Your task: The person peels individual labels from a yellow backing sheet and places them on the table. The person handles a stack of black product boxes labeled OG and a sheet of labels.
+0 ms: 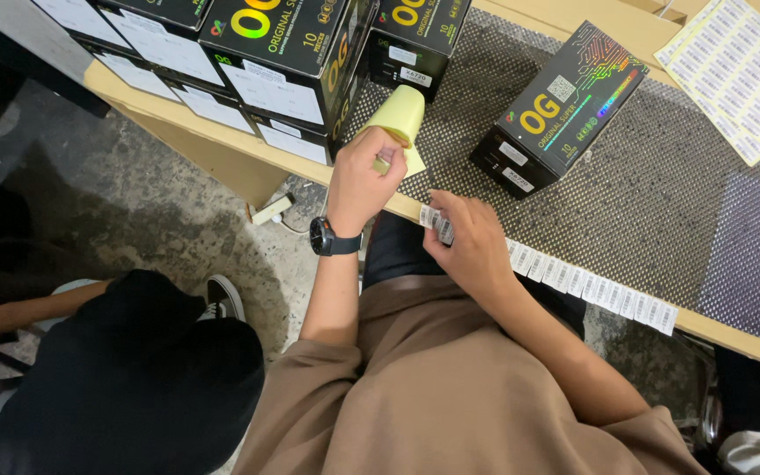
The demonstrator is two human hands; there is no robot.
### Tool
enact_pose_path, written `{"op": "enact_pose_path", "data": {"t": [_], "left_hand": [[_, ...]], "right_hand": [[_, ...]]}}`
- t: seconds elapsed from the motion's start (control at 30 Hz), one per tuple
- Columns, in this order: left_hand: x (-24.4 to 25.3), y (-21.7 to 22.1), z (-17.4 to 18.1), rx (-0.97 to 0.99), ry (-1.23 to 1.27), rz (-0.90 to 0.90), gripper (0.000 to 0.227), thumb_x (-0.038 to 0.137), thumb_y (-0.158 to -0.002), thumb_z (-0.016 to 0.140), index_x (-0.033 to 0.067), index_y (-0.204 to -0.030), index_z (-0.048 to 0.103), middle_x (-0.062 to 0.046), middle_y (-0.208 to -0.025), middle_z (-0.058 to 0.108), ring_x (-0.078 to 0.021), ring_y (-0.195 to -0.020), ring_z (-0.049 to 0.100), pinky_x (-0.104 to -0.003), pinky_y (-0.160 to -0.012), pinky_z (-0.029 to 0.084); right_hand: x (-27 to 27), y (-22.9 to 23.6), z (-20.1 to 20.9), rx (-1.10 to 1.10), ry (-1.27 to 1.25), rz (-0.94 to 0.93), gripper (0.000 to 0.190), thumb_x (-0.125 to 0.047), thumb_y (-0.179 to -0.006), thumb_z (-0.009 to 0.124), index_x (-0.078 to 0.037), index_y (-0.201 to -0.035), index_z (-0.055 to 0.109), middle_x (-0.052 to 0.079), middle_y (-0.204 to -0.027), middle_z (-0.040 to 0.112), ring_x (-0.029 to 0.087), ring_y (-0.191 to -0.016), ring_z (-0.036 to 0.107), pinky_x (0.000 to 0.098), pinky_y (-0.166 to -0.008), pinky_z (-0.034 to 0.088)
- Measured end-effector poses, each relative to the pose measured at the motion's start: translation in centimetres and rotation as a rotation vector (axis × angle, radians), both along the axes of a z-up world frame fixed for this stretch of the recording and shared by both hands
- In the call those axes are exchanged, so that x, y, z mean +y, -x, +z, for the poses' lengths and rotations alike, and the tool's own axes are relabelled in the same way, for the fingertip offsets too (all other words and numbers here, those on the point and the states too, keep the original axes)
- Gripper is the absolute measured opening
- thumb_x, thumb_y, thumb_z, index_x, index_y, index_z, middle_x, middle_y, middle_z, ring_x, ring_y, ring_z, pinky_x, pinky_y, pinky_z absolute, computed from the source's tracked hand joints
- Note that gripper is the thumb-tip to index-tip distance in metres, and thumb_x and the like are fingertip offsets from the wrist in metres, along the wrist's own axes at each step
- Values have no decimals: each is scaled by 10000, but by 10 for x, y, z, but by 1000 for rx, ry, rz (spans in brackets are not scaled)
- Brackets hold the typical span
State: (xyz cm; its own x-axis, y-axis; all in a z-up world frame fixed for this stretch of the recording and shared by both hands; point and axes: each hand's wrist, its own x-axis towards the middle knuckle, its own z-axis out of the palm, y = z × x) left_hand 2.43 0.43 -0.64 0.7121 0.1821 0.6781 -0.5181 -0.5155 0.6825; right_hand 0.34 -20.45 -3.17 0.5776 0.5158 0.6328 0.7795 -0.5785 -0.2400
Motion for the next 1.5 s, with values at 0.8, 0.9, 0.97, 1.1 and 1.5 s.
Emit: {"op": "enact_pose_path", "data": {"t": [0.8,0.9,0.97,1.1,1.5], "left_hand": [[-2,-4,-5,0,-30,29,131,35,-844,688,92,-762,603,-95,-706,663,-321,-689,687,-377,-640,562],[-2,-2,-3,-4,-32,28,137,30,-848,684,94,-756,606,-83,-684,645,-306,-672,680,-363,-637,562],[-3,-2,-3,7,-27,31,132,35,-847,683,92,-759,603,-85,-684,641,-307,-675,678,-364,-640,558],[-4,-1,-1,22,-15,20,116,25,-846,675,86,-772,610,-90,-704,645,-288,-686,684,-366,-660,556],[-31,41,35,-167,144,-416,166,124,-864,631,103,-749,513,-146,-1023,509,-346,-932,533,-456,-857,449]], "right_hand": [[0,9,-5,-93,120,11,174,-120,-799,799,-125,-973,808,27,-1052,724,268,-991,661,401,-827,510],[-6,13,-5,-59,166,33,295,-177,-787,827,-106,-1072,799,52,-1113,714,299,-1049,654,432,-857,508],[-12,12,-10,-30,206,48,349,-199,-787,823,-105,-1121,785,59,-1173,698,305,-1093,634,445,-918,496],[-15,24,1,31,334,64,539,-269,-790,810,-35,-1268,720,124,-1302,645,339,-1201,587,488,-1100,445],[-53,26,66,373,-416,271,683,-286,-782,901,-47,-1342,592,155,-1468,496,362,-1441,441,495,-1201,375]]}}
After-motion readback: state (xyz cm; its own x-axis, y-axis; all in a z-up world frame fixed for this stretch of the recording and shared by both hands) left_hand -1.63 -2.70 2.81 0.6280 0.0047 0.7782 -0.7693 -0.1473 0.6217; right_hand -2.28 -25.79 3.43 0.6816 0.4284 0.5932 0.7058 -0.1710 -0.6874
